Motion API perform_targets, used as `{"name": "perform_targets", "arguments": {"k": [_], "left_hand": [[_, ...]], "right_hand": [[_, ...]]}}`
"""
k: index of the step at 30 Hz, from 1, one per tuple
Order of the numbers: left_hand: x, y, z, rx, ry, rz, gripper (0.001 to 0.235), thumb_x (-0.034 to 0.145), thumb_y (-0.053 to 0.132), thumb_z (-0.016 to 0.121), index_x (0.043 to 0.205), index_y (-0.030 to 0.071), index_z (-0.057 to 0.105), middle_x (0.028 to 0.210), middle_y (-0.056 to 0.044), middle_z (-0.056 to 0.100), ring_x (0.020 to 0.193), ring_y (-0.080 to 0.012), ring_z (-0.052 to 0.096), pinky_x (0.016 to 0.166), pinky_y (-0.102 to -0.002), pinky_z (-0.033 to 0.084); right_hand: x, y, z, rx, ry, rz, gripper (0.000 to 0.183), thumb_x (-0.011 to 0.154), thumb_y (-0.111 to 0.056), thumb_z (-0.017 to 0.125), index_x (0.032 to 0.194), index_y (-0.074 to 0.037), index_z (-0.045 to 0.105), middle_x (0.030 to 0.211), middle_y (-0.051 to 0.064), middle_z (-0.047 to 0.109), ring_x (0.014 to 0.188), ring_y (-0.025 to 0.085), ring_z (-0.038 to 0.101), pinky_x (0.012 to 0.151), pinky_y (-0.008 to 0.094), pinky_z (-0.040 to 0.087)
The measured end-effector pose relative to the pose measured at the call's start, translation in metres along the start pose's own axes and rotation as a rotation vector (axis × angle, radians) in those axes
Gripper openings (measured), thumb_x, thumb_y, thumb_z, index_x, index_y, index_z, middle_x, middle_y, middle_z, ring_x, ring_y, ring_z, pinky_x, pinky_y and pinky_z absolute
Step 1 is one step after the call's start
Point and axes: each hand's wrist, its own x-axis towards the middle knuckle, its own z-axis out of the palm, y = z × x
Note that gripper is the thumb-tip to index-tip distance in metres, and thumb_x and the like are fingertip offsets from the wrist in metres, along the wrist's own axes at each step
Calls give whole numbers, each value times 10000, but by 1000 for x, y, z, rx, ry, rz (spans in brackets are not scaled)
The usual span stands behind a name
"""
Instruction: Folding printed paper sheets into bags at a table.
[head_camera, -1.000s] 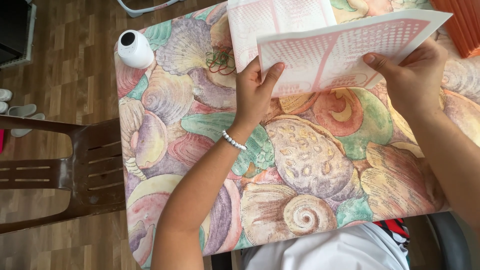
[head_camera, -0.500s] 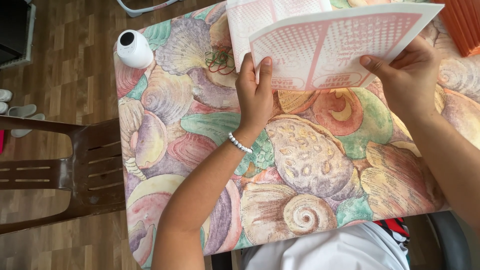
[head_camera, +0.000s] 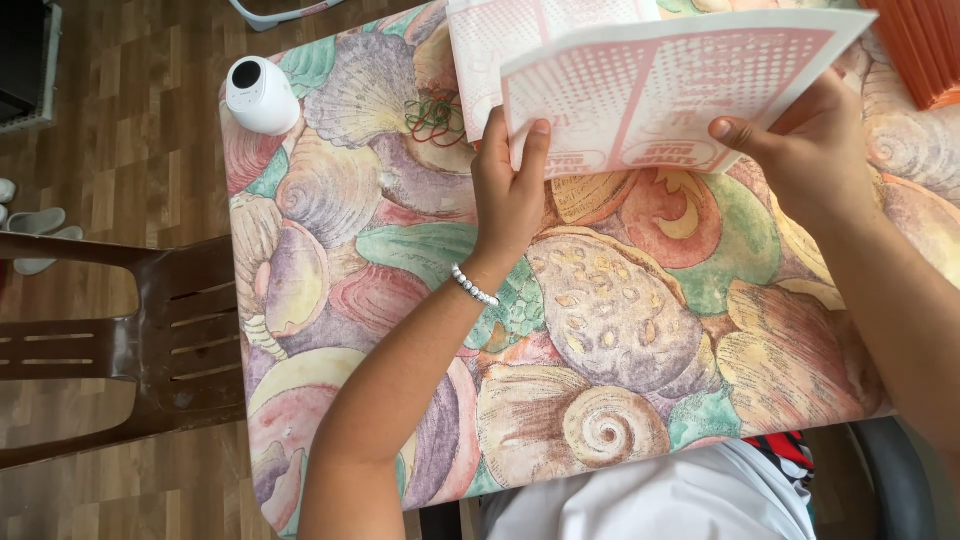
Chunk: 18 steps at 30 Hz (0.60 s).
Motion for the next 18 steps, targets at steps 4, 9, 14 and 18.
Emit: {"name": "perform_targets", "arguments": {"k": [4, 9, 14, 18], "left_hand": [[0, 0, 2, 29, 13, 5, 253, 1059, 321, 493, 1001, 95, 592, 948, -23, 678, 931, -144, 637, 844, -304, 514], [-1, -11, 3, 31, 68, 9, 293, 1059, 321, 504, 1220, 80, 545, 1153, -82, 687, 1085, -227, 678, 942, -364, 558], [-2, -5, 7, 38, 54, -3, 190, 1069, 275, 456, 1031, 93, 492, 950, -47, 620, 900, -170, 590, 848, -341, 500], [-3, -5, 9, 25, 95, -19, 183, 1077, 261, 459, 1103, 86, 504, 1048, -81, 652, 966, -201, 623, 870, -352, 515]], "right_hand": [[-1, 16, 0, -73, 67, 73, 360, 996, 8, 741, 1298, -1, 546, 1364, 148, 654, 1275, 283, 665, 1094, 436, 613], [-2, 27, 0, -130, 125, 62, 227, 1041, -19, 785, 1221, 26, 654, 1278, 120, 701, 1179, 205, 680, 1016, 378, 627], [-3, 23, 6, -95, 119, 47, 254, 1046, 18, 749, 1261, 17, 614, 1304, 131, 689, 1214, 241, 686, 1055, 400, 627], [-4, 29, 5, -148, 133, 3, 237, 1067, -11, 785, 1256, 20, 645, 1277, 139, 703, 1200, 243, 693, 1014, 400, 626]]}}
